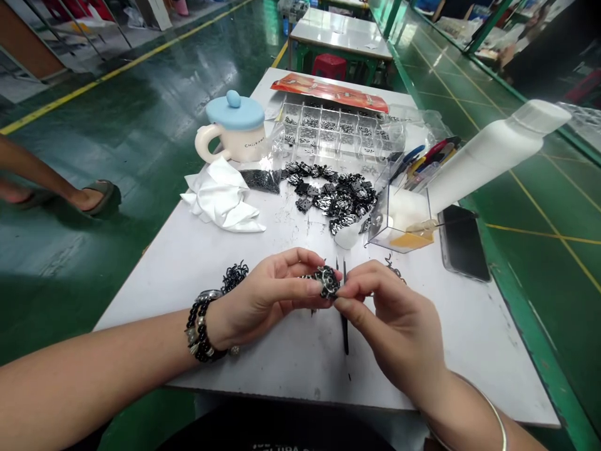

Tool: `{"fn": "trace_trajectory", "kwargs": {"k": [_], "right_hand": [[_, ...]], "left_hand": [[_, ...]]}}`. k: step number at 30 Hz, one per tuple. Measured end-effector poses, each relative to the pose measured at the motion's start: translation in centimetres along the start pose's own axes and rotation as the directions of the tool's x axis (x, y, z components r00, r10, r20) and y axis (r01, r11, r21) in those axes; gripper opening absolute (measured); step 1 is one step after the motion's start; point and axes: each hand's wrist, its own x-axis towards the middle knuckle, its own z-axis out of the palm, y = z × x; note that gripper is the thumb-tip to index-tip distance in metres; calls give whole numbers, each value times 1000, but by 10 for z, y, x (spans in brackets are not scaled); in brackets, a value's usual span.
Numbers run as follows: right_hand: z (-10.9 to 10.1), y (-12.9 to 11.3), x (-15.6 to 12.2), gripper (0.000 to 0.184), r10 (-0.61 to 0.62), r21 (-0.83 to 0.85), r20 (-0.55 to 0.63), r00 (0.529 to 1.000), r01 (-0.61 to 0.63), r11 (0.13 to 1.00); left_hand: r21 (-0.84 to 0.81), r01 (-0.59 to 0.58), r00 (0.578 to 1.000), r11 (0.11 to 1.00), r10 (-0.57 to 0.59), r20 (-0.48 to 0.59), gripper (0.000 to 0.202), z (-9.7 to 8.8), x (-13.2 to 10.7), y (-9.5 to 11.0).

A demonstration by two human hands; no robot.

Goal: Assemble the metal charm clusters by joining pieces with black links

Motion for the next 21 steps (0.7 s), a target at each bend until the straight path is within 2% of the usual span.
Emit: {"fn": "trace_trajectory", "kwargs": {"k": [6, 11, 16, 21], "right_hand": [[-9, -3, 4, 7, 233, 42, 84, 969, -237, 971], [-9, -2, 3, 12, 349, 94, 114, 930, -360, 928], [-4, 2, -1, 12, 352, 164, 53, 934, -356, 920], [2, 4, -3, 10, 305, 204, -12, 952, -297, 933]], "left_hand": [[-24, 59, 998, 998, -59, 2, 20, 0, 2, -1], [-18, 58, 998, 998, -58, -22, 21, 0, 3, -2], [-14, 43, 998, 999, -44, -35, 21, 1, 1, -1], [-52, 46, 998, 998, -49, -50, 21, 3, 1, -1]]}}
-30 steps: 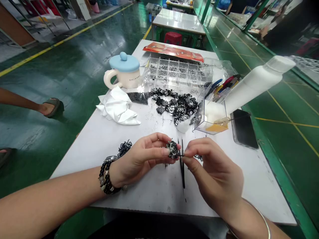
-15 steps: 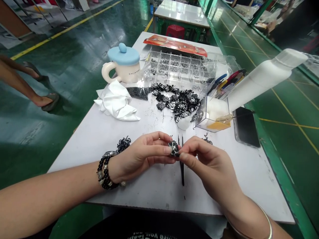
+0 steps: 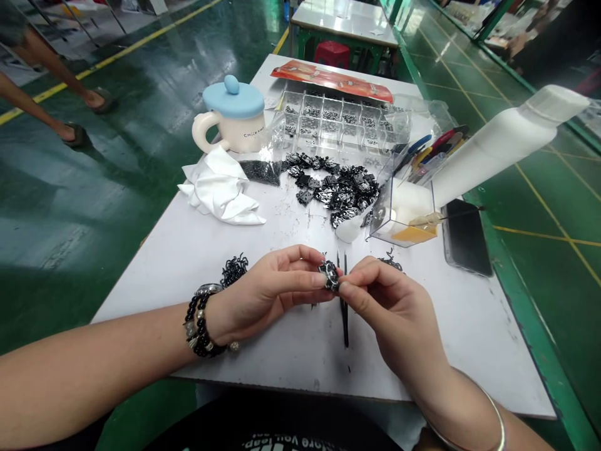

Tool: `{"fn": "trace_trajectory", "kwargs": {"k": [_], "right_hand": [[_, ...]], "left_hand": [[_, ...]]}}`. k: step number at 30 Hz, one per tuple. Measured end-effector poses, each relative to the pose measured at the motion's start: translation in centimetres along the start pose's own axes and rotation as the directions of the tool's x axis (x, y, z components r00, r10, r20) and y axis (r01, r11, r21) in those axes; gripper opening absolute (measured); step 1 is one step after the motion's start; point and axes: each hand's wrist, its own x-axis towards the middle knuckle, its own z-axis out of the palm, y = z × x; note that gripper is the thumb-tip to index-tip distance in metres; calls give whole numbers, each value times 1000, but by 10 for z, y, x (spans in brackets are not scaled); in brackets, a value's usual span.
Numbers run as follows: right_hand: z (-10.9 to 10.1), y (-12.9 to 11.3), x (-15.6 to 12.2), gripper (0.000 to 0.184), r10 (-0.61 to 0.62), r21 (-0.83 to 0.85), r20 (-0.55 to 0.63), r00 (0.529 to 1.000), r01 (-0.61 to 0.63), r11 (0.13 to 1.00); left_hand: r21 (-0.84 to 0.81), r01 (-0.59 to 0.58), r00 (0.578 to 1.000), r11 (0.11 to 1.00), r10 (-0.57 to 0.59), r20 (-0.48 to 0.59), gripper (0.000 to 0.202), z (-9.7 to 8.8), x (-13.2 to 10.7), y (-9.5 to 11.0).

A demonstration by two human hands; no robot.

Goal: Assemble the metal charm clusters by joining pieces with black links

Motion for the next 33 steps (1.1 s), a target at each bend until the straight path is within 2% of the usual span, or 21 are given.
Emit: {"fn": "trace_trajectory", "kwargs": {"k": [5, 9, 12, 15, 19, 28, 33], "right_hand": [[0, 1, -1, 3, -197, -105, -40, 980, 192, 976], [-5, 0, -3, 19, -320, -188, 14, 947, 317, 930], [-9, -1, -3, 24, -418, -268, -23, 908, 397, 878], [-11, -2, -2, 19, -439, -330, -57, 897, 398, 856], [-8, -4, -1, 14, -441, -369, 11, 898, 413, 832], [-5, -4, -3, 15, -528, -519, 78, 845, 487, 702], [-6, -4, -3, 18, -596, -552, 114, 795, 550, 627]], "left_hand": [[-78, 54, 999, 996, -54, 1, 21, 2, -1, 1], [-134, 102, 995, 986, -98, 33, 21, 2, -3, 3], [-143, 122, 991, 982, -113, 68, 21, 2, -4, 5], [-141, 136, 989, 981, -125, 84, 21, 1, -5, 6], [-144, 139, 987, 980, -125, 103, 22, -2, -4, 4], [-144, 169, 984, 975, -160, 73, 25, -2, -4, 2], [-144, 184, 982, 972, -175, 72, 23, -2, -2, 2]]}}
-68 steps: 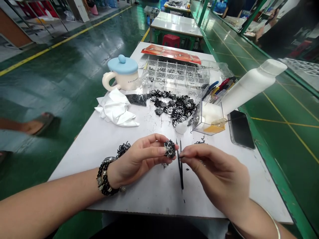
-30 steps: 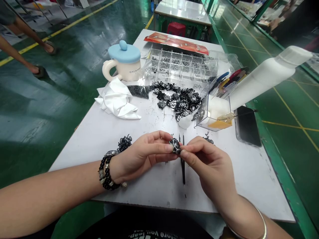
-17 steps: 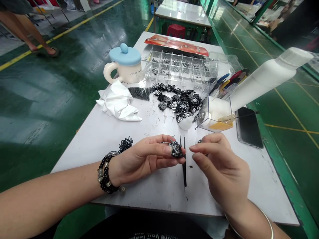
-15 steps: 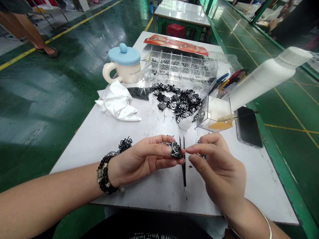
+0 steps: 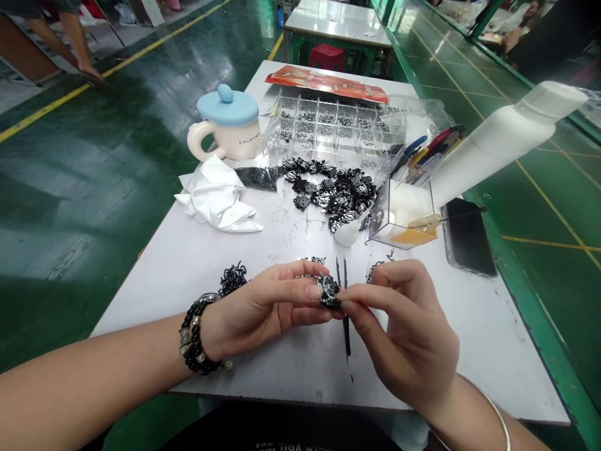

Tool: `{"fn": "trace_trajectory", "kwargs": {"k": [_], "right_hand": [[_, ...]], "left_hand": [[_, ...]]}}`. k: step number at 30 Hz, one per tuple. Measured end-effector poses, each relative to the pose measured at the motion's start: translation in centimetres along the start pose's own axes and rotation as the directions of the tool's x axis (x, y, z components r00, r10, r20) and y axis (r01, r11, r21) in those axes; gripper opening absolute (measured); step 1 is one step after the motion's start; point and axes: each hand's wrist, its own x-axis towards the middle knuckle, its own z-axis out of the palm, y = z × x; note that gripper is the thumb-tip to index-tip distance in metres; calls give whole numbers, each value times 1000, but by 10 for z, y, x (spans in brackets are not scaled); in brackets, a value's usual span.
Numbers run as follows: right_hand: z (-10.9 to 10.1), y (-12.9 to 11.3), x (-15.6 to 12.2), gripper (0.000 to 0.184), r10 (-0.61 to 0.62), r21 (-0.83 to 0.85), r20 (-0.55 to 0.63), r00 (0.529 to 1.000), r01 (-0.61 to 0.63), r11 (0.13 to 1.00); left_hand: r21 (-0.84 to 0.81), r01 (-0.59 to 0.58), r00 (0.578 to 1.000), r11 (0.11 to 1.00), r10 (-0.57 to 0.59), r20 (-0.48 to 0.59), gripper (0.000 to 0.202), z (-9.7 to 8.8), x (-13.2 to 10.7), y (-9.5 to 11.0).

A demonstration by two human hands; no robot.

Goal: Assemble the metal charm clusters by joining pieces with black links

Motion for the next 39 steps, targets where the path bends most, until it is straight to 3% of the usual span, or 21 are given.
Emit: {"fn": "trace_trajectory", "kwargs": {"k": [4, 8, 11, 14, 20, 22, 23, 24, 26, 27, 28, 29, 33, 39], "right_hand": [[-2, 0, -2, 25, -85, -113, -20, 996, 82, 990], [-8, 6, -2, 30, -45, -142, -75, 996, 33, 989], [-13, 13, 2, 34, 63, 31, 71, 995, -66, 997], [-15, 16, 5, 32, 121, 111, 267, 956, -155, 982], [-16, 17, 5, 27, 92, 225, 329, 940, -173, 959], [-18, 18, 6, 26, 102, 240, 328, 939, -187, 953], [-19, 19, 6, 25, 113, 247, 335, 935, -203, 948], [-20, 20, 7, 24, 122, 257, 350, 929, -221, 941], [-21, 21, 7, 22, 135, 283, 412, 901, -268, 921], [-21, 21, 8, 21, 141, 293, 449, 882, -294, 910], [-20, 21, 8, 20, 146, 302, 483, 863, -320, 898], [-19, 21, 7, 19, 150, 311, 511, 847, -345, 886], [-15, 19, 6, 16, 169, 324, 570, 804, -408, 854], [-13, 17, 7, 13, 184, 335, 586, 789, -442, 832]], "left_hand": [[-8, -13, 1000, 1000, 13, 27, 22, 1, 0, 0], [-5, -47, 995, 999, 48, 93, 22, 1, -2, 0], [6, -52, 986, 999, 51, 156, 23, 0, -3, -1], [45, -48, 982, 998, 39, 185, 18, 0, -2, -2], [141, -26, 989, 990, 4, 151, 17, -1, -2, -3], [295, -130, 989, 947, 101, 113, 16, -1, -6, -3], [420, -242, 970, 874, 218, 106, 19, -1, -8, -2], [558, -371, 923, 742, 359, 136, 26, 0, -10, -2], [747, -566, 756, 349, 581, 302, 44, 1, -14, 0], [783, -599, 685, 166, 613, 394, 52, 2, -16, 0], [794, -607, 641, 28, 608, 468, 56, 3, -17, 1], [791, -608, 624, -66, 577, 528, 58, 3, -18, 1], [763, -604, 632, -231, 445, 635, 52, 5, -18, 2], [746, -597, 604, -294, 448, 660, 37, 7, -17, 2]]}}
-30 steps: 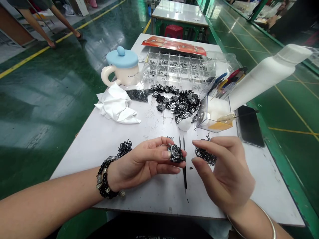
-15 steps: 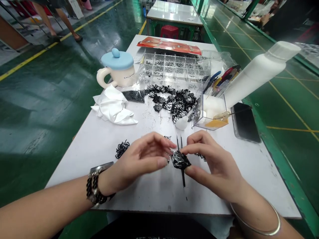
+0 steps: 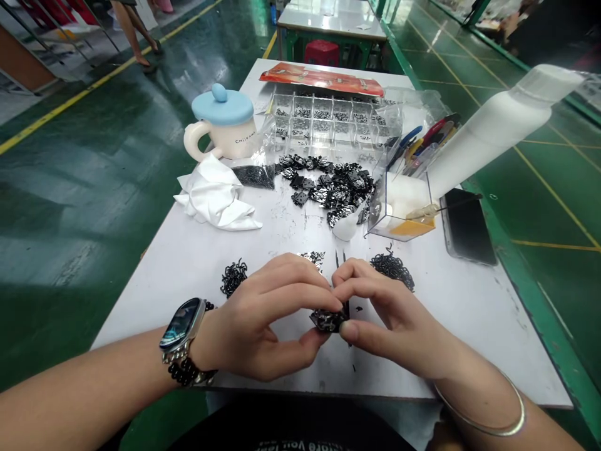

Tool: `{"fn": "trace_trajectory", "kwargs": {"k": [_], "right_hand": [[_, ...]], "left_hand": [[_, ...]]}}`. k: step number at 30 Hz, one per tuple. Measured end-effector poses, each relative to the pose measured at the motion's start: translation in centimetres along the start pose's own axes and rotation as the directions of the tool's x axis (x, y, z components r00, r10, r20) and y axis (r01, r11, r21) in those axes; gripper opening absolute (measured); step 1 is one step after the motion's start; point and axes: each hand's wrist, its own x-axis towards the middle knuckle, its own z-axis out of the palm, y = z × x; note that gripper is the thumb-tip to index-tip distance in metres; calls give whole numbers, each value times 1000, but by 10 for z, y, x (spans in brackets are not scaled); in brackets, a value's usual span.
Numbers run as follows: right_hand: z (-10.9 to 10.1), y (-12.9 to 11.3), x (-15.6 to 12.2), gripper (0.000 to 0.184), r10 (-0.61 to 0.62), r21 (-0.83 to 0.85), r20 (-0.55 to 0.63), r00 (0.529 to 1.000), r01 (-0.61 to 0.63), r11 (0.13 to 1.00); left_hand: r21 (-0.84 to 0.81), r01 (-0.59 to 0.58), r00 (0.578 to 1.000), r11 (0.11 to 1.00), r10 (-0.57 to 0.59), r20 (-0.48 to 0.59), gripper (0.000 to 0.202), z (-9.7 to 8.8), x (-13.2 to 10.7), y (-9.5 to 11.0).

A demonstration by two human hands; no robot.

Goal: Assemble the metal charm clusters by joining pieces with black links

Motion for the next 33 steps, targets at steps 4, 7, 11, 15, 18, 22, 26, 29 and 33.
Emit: {"fn": "trace_trajectory", "kwargs": {"k": [4, 7, 11, 15, 18, 22, 26, 29, 33], "right_hand": [[-1, 1, 1, 13, 0, 28, 12, 1000, 0, 1000], [-1, 2, 1, 13, 15, 60, 30, 999, -16, 998], [-2, 2, 2, 10, 55, 129, 54, 997, -62, 990], [0, 0, 2, 8, 106, 178, 63, 992, -116, 977], [1, 0, 3, 11, 134, 202, 65, 989, -144, 969], [0, 4, 3, 11, 135, 206, 83, 987, -150, 967], [0, 7, 3, 15, 123, 188, 80, 989, -136, 973], [1, 7, 3, 17, 111, 174, 75, 991, -123, 977], [3, 6, 2, 17, 70, 108, 25, 997, -72, 992]], "left_hand": [[23, -13, 1000, 1000, 13, 9, 34, 0, 0, 0], [30, 8, 1000, 1000, -9, 28, 29, -1, 0, 0], [80, 7, 999, 997, -11, 50, 24, -1, -1, -1], [120, -15, 998, 993, 8, 59, 25, 0, -1, -2], [133, -63, 998, 989, 64, -3, 27, 2, 0, -4], [164, -97, 994, 982, 105, -38, 28, 4, -2, -5], [194, -86, 995, 977, 96, -40, 34, 5, -4, -4], [198, -83, 995, 977, 93, -40, 35, 4, -3, -2], [157, -23, 999, 987, 28, -30, 31, 2, -1, 1]]}}
